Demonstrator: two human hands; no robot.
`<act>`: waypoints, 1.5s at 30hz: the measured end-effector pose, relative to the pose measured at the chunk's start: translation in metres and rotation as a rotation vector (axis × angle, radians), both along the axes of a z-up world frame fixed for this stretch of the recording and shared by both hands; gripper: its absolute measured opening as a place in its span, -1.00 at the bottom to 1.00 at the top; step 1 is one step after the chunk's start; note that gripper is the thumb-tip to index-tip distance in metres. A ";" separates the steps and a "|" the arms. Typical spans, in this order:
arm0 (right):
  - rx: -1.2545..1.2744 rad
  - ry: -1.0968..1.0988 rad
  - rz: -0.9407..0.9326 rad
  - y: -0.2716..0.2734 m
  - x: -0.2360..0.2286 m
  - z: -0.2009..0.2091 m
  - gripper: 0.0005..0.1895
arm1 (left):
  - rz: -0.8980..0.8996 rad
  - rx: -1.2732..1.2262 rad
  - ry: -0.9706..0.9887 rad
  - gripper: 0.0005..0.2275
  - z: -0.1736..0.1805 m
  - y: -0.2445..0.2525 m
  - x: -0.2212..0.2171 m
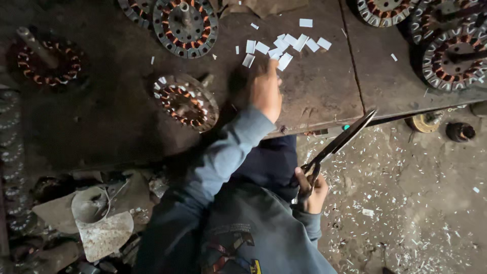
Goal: The person cuts small white rectangular pieces from a strip using scissors and inserts them into the slots of circular motor stators. The person repeats this process for multiple stators, placing the finished units on a nearby shelf.
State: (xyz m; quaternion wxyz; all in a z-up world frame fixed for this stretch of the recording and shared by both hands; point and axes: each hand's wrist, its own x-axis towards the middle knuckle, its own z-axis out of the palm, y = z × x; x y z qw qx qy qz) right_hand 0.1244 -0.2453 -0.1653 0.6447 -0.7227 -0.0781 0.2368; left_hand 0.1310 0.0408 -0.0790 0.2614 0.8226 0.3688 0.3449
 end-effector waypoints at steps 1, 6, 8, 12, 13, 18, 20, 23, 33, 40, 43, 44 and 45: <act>0.007 -0.076 0.004 0.001 -0.004 0.005 -0.82 | -0.071 -0.098 -0.067 -0.73 0.004 -0.003 0.000; 0.116 -0.204 0.127 0.017 0.000 0.016 -0.50 | -0.515 -0.608 -0.501 -0.88 0.026 -0.033 -0.041; 0.208 -0.226 0.311 0.028 0.007 0.017 -0.26 | -0.610 -0.785 -0.576 -0.87 0.036 -0.038 -0.049; 0.153 -0.381 0.446 0.045 0.010 0.030 -0.19 | -0.675 -0.989 -0.660 -0.83 0.048 -0.037 -0.058; 0.169 -0.357 0.452 0.048 0.008 0.035 -0.20 | -0.659 -1.005 -0.663 -0.82 0.048 -0.037 -0.061; 0.150 -0.336 0.432 0.059 0.001 0.063 -0.32 | -0.686 -1.034 -0.677 -0.81 0.049 -0.036 -0.073; 0.137 -0.374 0.426 0.062 -0.002 0.071 -0.40 | -0.677 -1.075 -0.705 -0.82 0.050 -0.036 -0.077; 0.021 -0.405 0.390 0.064 -0.007 0.080 -0.51 | -0.669 -1.097 -0.719 -0.84 0.053 -0.035 -0.081; 0.158 -0.333 0.254 0.053 -0.024 0.069 -0.85 | -0.726 -1.106 -0.619 -0.89 0.069 -0.029 -0.089; 0.194 -0.210 0.048 0.056 -0.024 0.057 -0.83 | -0.658 -1.105 -0.623 -0.87 0.066 -0.034 -0.081; 0.131 -0.064 -0.053 0.060 0.005 0.075 -0.83 | -0.613 -0.992 -0.614 -0.84 0.060 -0.031 -0.082; 0.108 0.000 -0.072 0.064 0.020 0.085 -0.81 | -0.608 -1.014 -0.608 -0.81 0.057 -0.030 -0.082; 0.035 -0.085 -0.053 0.070 0.034 0.095 -0.79 | -0.602 -1.034 -0.602 -0.79 0.054 -0.029 -0.083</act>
